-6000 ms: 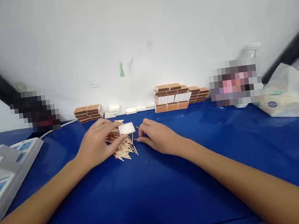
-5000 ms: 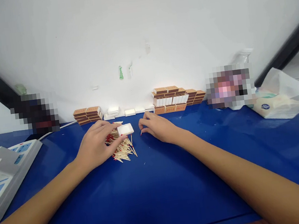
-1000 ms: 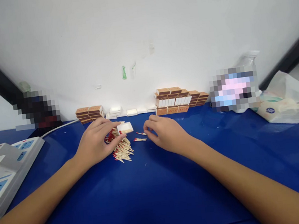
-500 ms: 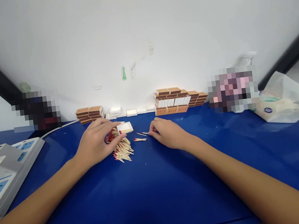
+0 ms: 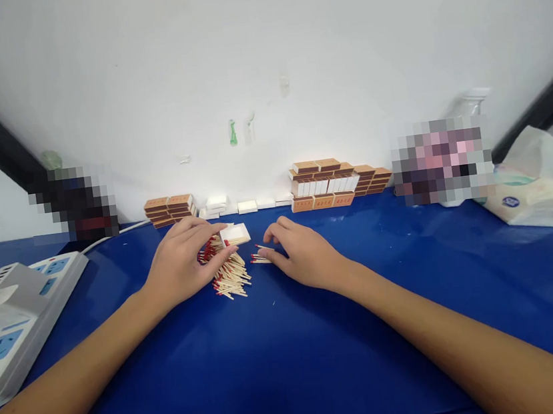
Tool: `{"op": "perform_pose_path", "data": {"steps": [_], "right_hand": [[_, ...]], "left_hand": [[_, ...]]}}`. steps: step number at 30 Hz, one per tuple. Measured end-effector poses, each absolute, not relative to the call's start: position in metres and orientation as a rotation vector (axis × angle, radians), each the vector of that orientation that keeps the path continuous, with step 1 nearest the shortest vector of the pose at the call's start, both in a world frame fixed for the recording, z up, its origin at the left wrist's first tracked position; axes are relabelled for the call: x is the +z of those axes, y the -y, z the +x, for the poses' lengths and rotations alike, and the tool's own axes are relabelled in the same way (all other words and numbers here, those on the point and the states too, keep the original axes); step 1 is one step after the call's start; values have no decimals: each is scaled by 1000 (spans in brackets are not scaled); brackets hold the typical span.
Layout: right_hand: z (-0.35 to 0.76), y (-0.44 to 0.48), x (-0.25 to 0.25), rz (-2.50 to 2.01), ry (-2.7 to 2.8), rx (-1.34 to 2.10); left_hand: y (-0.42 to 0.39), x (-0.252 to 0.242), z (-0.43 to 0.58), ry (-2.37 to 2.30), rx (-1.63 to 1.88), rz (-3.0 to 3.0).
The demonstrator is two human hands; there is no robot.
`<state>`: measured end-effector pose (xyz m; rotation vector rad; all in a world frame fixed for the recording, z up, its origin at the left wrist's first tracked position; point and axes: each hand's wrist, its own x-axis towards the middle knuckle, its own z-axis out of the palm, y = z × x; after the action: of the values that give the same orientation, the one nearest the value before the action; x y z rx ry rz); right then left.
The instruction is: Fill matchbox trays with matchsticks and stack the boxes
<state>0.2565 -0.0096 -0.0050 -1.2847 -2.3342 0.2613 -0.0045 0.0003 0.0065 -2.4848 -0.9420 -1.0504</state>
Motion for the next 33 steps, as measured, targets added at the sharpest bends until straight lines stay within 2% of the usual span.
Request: {"op": "perform_pose_path", "data": {"steps": [9, 33], "right_hand": [[249, 9, -7, -1258, 2405, 313], [248, 17, -8, -1287, 2627, 71]], "left_hand": [[-1, 6, -5, 933, -1042, -2481], [0, 6, -3, 900, -1046, -2527]]}}
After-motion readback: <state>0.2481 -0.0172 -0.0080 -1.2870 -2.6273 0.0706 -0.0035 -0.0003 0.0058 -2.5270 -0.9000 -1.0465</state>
